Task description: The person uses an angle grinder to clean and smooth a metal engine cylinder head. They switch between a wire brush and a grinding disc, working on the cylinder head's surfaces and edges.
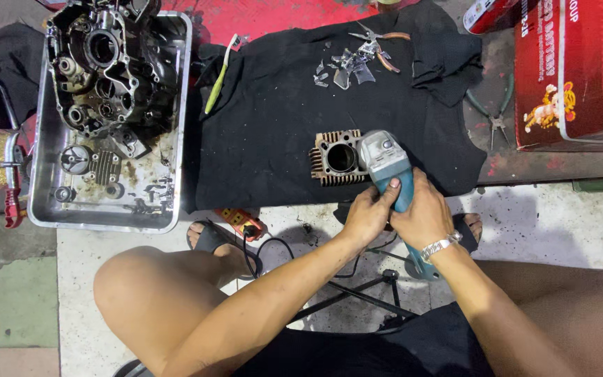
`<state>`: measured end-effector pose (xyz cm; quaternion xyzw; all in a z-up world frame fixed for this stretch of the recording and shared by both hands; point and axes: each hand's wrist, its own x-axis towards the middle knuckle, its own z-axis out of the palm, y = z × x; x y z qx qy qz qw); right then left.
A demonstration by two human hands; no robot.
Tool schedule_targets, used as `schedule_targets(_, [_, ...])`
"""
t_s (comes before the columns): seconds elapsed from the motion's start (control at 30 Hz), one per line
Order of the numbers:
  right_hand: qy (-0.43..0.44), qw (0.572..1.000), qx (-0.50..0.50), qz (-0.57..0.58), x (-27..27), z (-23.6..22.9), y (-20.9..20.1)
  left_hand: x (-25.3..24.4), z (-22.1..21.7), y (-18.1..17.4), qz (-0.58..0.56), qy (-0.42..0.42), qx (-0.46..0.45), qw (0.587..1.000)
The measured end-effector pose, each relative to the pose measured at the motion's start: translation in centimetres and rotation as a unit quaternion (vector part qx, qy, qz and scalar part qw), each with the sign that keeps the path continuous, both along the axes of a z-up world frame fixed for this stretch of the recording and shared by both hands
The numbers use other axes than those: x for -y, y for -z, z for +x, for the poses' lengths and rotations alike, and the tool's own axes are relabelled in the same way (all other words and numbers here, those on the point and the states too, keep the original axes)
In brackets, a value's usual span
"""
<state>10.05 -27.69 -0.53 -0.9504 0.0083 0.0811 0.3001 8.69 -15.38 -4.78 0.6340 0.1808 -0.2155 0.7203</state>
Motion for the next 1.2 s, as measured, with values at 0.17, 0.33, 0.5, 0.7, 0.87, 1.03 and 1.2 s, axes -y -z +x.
schedule_targets(0.17, [-0.004,1.000,-0.018,-0.025,-0.4,0.3,-0.8,0.0,0.0,-0.5,-0.004,0.002,-0.013,1.000])
schedule_targets(0.33, [-0.004,1.000,-0.008,-0.014,-0.8,0.1,-1.2,-0.1,0.0,-0.4,-0.003,0.000,0.004,1.000])
schedule_targets(0.5, [0.000,1.000,0.004,-0.012,-0.8,0.3,-1.1,-0.2,0.2,-0.2,0.010,-0.003,0.030,0.999])
schedule_targets(0.7, [-0.011,1.000,0.012,-0.005,-0.5,0.3,-1.0,-0.2,0.0,-1.0,0.021,0.002,0.004,1.000])
schedule_targets(0.87, [-0.015,1.000,-0.009,-0.023,0.4,-1.3,-1.6,0.5,-1.6,-1.6,0.039,0.005,-0.028,0.999])
schedule_targets(1.03, [-0.043,0.999,-0.011,-0.012,0.6,-3.1,-1.7,-0.1,-3.9,-2.4,0.012,0.008,-0.024,1.000])
schedule_targets(1.2, [-0.031,0.992,-0.119,-0.005,-0.2,-3.9,-2.1,-1.2,-5.7,-3.2,-0.004,0.016,-0.094,0.995])
